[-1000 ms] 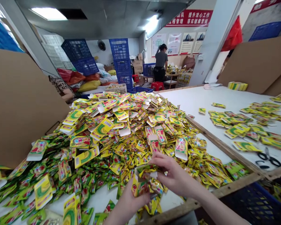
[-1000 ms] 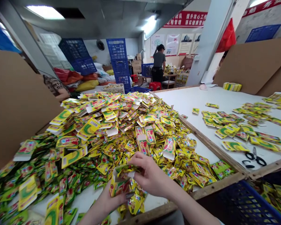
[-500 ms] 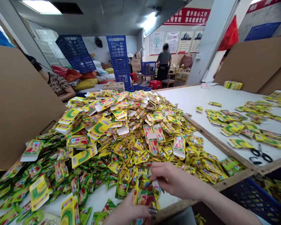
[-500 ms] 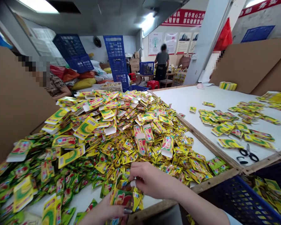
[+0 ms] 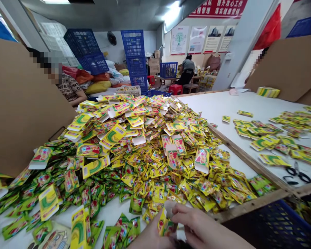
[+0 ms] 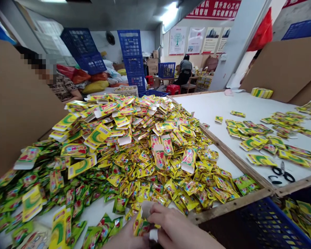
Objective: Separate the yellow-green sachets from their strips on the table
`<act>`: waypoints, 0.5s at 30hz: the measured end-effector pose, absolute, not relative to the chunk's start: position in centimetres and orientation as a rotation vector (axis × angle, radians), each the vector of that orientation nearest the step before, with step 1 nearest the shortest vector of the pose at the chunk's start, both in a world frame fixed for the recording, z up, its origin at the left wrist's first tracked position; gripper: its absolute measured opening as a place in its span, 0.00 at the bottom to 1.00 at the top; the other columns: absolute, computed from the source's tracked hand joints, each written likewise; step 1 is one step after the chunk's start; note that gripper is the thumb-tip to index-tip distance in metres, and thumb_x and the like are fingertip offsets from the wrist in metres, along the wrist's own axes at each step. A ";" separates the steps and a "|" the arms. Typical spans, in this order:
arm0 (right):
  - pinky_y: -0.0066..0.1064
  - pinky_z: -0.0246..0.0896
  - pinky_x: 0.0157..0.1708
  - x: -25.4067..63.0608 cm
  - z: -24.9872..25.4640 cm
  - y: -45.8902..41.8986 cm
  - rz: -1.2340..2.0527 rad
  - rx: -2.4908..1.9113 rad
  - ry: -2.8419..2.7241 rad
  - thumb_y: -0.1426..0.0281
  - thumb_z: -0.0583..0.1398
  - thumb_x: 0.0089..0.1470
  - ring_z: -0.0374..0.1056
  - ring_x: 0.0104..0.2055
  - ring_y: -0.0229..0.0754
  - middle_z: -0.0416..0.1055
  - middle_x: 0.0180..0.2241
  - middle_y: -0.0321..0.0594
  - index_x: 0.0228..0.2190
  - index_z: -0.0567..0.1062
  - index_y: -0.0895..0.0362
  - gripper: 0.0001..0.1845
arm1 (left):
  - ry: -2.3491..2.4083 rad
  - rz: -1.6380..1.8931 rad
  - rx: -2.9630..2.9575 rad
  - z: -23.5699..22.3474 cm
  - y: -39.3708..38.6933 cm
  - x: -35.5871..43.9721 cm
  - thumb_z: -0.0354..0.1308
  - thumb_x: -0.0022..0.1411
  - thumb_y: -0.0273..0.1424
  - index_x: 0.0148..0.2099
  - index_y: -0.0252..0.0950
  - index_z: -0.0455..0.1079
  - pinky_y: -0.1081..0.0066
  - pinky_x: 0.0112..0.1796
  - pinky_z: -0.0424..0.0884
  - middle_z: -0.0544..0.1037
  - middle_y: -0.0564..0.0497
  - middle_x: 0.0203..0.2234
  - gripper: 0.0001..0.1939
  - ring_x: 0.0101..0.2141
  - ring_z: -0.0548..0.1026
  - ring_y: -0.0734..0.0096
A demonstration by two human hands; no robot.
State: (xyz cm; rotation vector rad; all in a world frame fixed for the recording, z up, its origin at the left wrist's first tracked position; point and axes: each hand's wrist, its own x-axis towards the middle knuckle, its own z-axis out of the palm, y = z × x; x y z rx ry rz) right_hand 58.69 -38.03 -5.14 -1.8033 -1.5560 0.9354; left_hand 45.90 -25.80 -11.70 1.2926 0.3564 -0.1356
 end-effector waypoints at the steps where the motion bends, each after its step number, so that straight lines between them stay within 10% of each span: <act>1: 0.26 0.59 0.35 58.4 -5.4 -38.1 0.932 -1.839 -1.470 0.79 0.54 0.47 0.67 0.36 0.39 0.71 0.36 0.40 0.36 0.73 0.56 0.15 | 0.338 -0.133 1.301 -11.7 -25.8 45.9 0.56 0.39 0.18 0.49 0.35 0.64 0.65 0.43 0.64 0.73 0.53 0.32 0.30 0.38 0.70 0.63; 10: 0.28 0.62 0.35 59.8 -7.3 -39.9 0.663 -1.753 -1.345 0.74 0.53 0.51 0.68 0.34 0.40 0.72 0.29 0.39 0.27 0.73 0.55 0.10 | 0.245 -0.113 1.549 -13.0 -26.0 45.4 0.63 0.46 0.30 0.61 0.38 0.51 0.57 0.54 0.57 0.66 0.43 0.54 0.41 0.55 0.62 0.56; 15: 0.34 0.62 0.28 69.9 -4.0 -43.7 -0.421 -2.334 -0.987 0.69 0.52 0.49 0.69 0.30 0.46 0.73 0.37 0.46 0.36 0.71 0.55 0.12 | 0.481 0.233 2.405 -12.2 -21.0 42.7 0.52 0.58 0.32 0.58 0.47 0.56 0.51 0.57 0.51 0.61 0.48 0.58 0.25 0.59 0.54 0.57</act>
